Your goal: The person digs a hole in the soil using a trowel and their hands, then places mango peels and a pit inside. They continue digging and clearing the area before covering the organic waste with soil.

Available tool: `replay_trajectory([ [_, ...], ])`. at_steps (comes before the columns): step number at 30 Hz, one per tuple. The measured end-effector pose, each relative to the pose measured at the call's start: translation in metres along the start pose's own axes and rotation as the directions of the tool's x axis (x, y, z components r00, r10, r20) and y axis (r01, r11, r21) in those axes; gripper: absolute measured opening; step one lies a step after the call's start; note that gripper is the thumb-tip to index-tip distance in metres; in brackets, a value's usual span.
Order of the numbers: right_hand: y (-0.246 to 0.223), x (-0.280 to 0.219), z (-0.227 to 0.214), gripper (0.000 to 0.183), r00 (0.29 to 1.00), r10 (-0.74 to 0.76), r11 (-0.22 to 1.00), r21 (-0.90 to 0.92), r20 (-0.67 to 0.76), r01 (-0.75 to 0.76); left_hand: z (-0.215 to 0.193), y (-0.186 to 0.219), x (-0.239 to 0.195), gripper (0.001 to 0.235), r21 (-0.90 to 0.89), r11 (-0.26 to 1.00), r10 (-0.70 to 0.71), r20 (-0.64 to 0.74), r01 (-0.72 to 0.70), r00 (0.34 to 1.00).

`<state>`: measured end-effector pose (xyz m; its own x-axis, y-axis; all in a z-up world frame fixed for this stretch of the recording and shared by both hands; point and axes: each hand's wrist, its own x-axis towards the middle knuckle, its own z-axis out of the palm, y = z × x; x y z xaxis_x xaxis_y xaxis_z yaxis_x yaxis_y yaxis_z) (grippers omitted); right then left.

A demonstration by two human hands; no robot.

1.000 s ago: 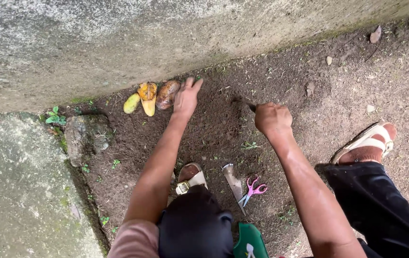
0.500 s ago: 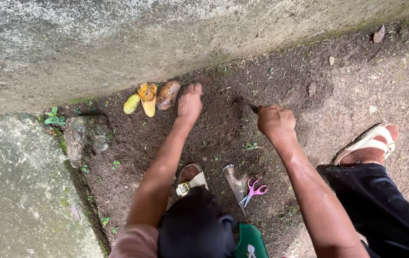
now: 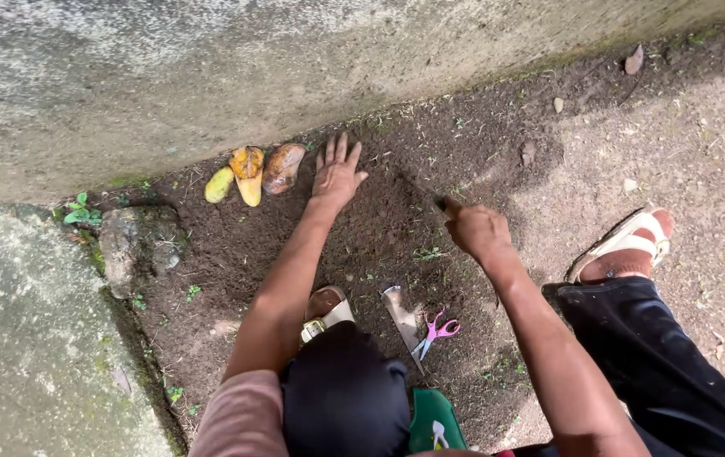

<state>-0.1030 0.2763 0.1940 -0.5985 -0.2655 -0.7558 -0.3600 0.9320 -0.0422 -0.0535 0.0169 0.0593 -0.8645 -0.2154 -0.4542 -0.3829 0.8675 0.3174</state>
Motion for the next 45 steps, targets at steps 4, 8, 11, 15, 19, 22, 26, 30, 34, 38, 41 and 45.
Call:
replay_trajectory([
  [4,0.031,-0.014,0.046,0.055,0.999,-0.036,0.907,0.421,0.016,0.026,0.033,0.013,-0.025,0.071,-0.009,1.0,0.026,0.103,-0.025,0.994],
  [8,0.043,-0.056,0.098,0.056,0.978,-0.047,0.324,0.929,0.202,-0.177,0.07,-0.003,-0.036,0.073,-0.011,0.994,0.107,0.046,-0.106,0.993],
  [11,0.03,-0.076,0.128,0.054,0.903,0.138,0.109,0.9,0.407,-0.422,0.079,-0.013,-0.043,0.073,-0.098,0.989,0.118,0.04,-0.114,0.992],
  [15,0.018,-0.001,0.14,0.069,0.918,-0.146,-0.181,0.902,0.369,-0.392,0.08,-0.015,-0.036,0.073,-0.176,0.98,0.107,0.051,-0.097,0.993],
  [19,0.019,0.015,0.156,0.06,0.983,0.08,0.302,0.935,0.167,-0.184,0.084,-0.014,-0.039,0.079,-0.17,0.981,0.107,0.067,-0.094,0.992],
  [22,0.011,-0.004,0.159,0.06,0.911,-0.235,0.816,0.439,-0.34,0.375,0.074,-0.014,-0.038,0.084,-0.143,0.984,0.116,0.059,-0.107,0.992],
  [26,-0.006,-0.058,0.144,0.043,0.995,-0.079,0.32,0.947,0.059,-0.031,0.053,-0.013,-0.05,0.09,-0.29,0.957,0.047,0.168,0.004,0.985],
  [30,0.001,-0.056,0.112,0.04,0.932,-0.173,-0.172,0.922,0.319,-0.348,0.041,-0.02,-0.052,0.093,-0.364,0.931,0.073,0.187,0.0,0.98],
  [34,-0.025,-0.006,0.093,0.039,0.886,-0.163,-0.094,0.888,0.433,-0.451,0.043,-0.02,-0.05,0.097,-0.425,0.903,0.038,0.228,0.064,0.973],
  [38,-0.025,-0.024,0.097,0.025,0.982,0.004,0.502,0.849,0.19,-0.166,0.057,-0.021,-0.037,0.103,-0.315,0.949,0.057,0.255,0.027,0.965],
  [41,-0.023,-0.03,0.1,0.01,0.998,-0.022,0.74,0.672,0.057,-0.022,0.072,-0.032,-0.043,0.104,-0.295,0.955,0.115,0.237,-0.041,0.965],
  [45,0.01,-0.042,0.113,0.013,0.961,-0.185,0.153,0.972,0.206,-0.179,0.066,-0.028,-0.032,0.104,-0.316,0.949,0.069,0.278,0.024,0.958],
])
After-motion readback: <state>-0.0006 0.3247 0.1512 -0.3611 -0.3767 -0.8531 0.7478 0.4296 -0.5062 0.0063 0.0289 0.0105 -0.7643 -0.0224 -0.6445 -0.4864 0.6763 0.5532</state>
